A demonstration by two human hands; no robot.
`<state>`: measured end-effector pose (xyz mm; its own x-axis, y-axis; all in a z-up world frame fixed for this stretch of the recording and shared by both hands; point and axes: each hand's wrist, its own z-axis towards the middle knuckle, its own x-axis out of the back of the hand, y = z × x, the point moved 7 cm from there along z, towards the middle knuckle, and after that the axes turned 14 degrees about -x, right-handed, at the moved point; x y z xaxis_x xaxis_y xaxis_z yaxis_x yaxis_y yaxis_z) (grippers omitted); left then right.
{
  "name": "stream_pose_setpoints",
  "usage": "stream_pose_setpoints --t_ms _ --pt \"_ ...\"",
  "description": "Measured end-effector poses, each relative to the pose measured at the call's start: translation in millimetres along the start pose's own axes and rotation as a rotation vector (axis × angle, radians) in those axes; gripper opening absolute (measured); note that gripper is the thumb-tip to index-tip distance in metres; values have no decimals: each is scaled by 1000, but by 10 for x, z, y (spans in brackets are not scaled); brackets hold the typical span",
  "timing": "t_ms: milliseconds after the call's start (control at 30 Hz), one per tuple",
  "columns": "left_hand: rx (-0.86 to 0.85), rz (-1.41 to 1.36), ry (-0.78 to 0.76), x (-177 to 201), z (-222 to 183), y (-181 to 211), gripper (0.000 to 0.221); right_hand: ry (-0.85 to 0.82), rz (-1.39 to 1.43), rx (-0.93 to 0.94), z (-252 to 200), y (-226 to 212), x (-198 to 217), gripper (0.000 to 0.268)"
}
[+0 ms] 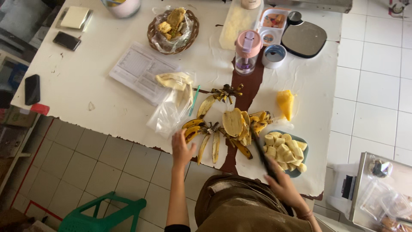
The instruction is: The person peels bananas by hand and cuts the fruit into slices on a plastic plate using a knife.
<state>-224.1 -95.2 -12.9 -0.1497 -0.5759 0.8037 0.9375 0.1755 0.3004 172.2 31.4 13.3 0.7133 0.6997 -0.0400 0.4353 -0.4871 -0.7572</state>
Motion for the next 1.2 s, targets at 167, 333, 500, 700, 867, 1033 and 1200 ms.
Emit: stream_pose_setpoints --t_ms 167,333,500,700,867,1033,1200 --pt "163 67 -350 -315 -20 1 66 -75 -831 177 172 54 -867 68" --pt "66 17 -224 -242 19 68 58 56 -955 195 227 45 -1067 68" --pt "33 -163 -185 -225 22 160 51 148 -1015 83 297 43 -1131 68" --pt "92 -31 -370 -332 28 141 49 194 -1082 108 274 63 -1284 66" --pt "49 80 -337 -370 -67 189 56 195 -1123 55 326 0 -1389 63" --pt "65 40 -287 -413 -129 185 44 194 -1112 21 246 10 -1394 61" --pt "21 89 -272 -309 -107 249 44 199 -1169 3 288 122 -1393 58"
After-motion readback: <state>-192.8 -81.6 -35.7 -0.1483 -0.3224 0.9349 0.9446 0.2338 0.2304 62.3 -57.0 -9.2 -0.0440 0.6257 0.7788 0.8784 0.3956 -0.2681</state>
